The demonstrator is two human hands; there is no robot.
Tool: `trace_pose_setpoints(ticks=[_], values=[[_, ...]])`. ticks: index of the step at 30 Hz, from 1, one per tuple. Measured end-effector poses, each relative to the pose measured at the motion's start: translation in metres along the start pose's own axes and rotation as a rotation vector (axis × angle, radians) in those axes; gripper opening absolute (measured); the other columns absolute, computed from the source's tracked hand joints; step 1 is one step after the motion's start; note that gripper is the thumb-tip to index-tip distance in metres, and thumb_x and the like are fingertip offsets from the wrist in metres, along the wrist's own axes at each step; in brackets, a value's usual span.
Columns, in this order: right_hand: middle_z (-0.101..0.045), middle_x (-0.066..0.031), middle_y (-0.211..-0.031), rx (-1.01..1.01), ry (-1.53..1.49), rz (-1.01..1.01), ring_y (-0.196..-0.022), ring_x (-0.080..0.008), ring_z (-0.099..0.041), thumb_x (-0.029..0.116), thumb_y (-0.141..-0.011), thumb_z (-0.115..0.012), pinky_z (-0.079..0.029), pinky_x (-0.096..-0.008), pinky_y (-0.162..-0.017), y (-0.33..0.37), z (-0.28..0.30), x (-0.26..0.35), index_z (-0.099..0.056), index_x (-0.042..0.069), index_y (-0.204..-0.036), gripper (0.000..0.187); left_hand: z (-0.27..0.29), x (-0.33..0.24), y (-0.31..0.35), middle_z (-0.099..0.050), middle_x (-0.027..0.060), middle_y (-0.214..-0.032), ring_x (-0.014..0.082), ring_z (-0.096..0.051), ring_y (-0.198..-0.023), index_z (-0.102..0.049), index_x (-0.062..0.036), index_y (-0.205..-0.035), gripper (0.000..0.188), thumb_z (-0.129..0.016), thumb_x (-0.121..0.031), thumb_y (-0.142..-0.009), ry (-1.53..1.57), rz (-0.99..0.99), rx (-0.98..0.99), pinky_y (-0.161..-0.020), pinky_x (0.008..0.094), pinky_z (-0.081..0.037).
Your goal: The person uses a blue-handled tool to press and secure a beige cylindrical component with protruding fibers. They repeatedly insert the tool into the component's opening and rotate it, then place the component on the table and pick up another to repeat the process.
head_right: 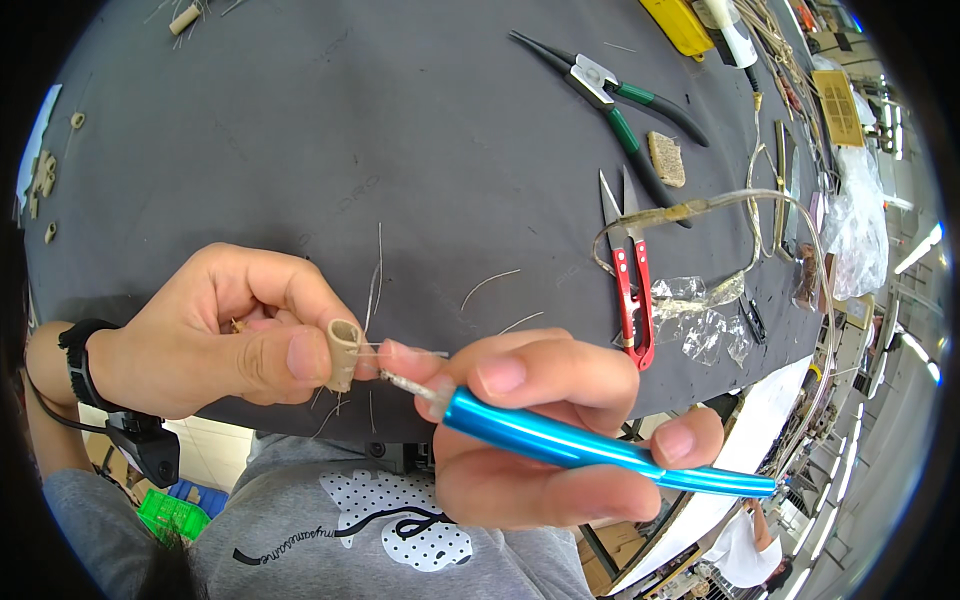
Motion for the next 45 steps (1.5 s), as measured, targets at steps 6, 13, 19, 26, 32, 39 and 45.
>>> trace_pose_setpoints(ticks=[6, 13, 19, 26, 32, 39, 45], values=[[-0.047, -0.0113, -0.071, 0.065, 0.005, 0.017, -0.046, -0.0109, -0.042, 0.040, -0.086, -0.026, -0.047, -0.0256, -0.036, 0.000, -0.004, 0.000, -0.031, 0.018, -0.098, 0.026, -0.002, -0.002, 0.000, -0.049, 0.0009, -0.065, 0.0016, -0.031, -0.048, -0.051, 0.0029, -0.089, 0.027, -0.055, -0.021, -0.077, 0.040, -0.018, 0.009, -0.041, 0.0166, -0.023], [-0.047, -0.0125, -0.069, 0.094, -0.012, 0.067, -0.043, -0.0107, -0.040, 0.039, -0.086, -0.024, -0.041, -0.0219, -0.030, 0.000, -0.007, 0.000, -0.029, 0.015, -0.098, 0.027, -0.001, 0.000, 0.000, -0.050, 0.0019, -0.067, 0.0022, -0.033, -0.049, -0.051, 0.0028, -0.089, 0.028, -0.055, -0.022, -0.077, 0.048, -0.022, 0.009, -0.041, 0.0169, -0.024], [-0.048, -0.0126, -0.069, 0.054, 0.010, 0.070, -0.043, -0.0109, -0.041, 0.039, -0.086, -0.023, -0.041, -0.0213, -0.030, 0.000, -0.006, 0.000, -0.029, 0.015, -0.098, 0.027, 0.000, -0.001, -0.001, -0.052, 0.0037, -0.070, 0.0026, -0.037, -0.052, -0.051, 0.0025, -0.089, 0.030, -0.056, -0.024, -0.077, 0.014, -0.038, -0.009, -0.043, 0.0165, -0.027], [-0.049, -0.0134, -0.071, 0.102, -0.020, 0.075, -0.043, -0.0121, -0.044, 0.039, -0.087, -0.022, -0.041, -0.0209, -0.030, 0.000, -0.006, -0.001, -0.028, 0.015, -0.098, 0.027, -0.001, -0.001, 0.000, -0.054, 0.0064, -0.076, 0.0034, -0.039, -0.054, -0.051, 0.0012, -0.088, 0.025, -0.055, -0.021, -0.077, 0.037, -0.047, 0.006, -0.044, 0.0171, -0.029], [-0.049, -0.0132, -0.072, 0.117, -0.017, 0.084, -0.042, -0.0119, -0.043, 0.039, -0.086, -0.022, -0.040, -0.0206, -0.030, -0.001, -0.007, -0.001, -0.029, 0.015, -0.099, 0.028, -0.001, 0.000, 0.000, -0.054, 0.0070, -0.076, 0.0036, -0.039, -0.054, -0.051, 0.0013, -0.089, 0.025, -0.055, -0.021, -0.078, 0.046, -0.056, 0.016, -0.044, 0.0172, -0.029], [-0.043, -0.0085, -0.068, -0.040, -0.002, -0.020, -0.043, -0.0111, -0.037, 0.036, -0.086, -0.027, -0.041, -0.0202, -0.029, -0.002, 0.003, 0.000, -0.031, 0.012, -0.098, 0.027, -0.001, 0.000, 0.000, -0.050, 0.0030, -0.067, 0.0030, -0.031, -0.048, -0.051, 0.0031, -0.090, 0.026, -0.052, -0.020, -0.079, 0.022, -0.010, 0.003, -0.041, 0.0177, -0.024], [-0.042, -0.0087, -0.055, 0.024, -0.169, -0.193, -0.031, -0.0155, -0.035, 0.029, -0.086, -0.024, -0.037, -0.0255, -0.019, -0.002, -0.004, -0.007, -0.030, 0.008, -0.098, 0.024, -0.004, -0.001, 0.001, -0.039, -0.0023, -0.057, 0.0041, -0.024, -0.044, -0.050, 0.0037, -0.089, 0.028, -0.045, -0.023, -0.083, 0.052, -0.022, 0.056, -0.042, 0.0194, -0.021]])
Point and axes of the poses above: each hand's wrist, its own y-axis away from the middle knuckle, its own z-axis out of the back of the hand, x = y × z, the point moved 6 cm from there along -y, towards the middle knuckle
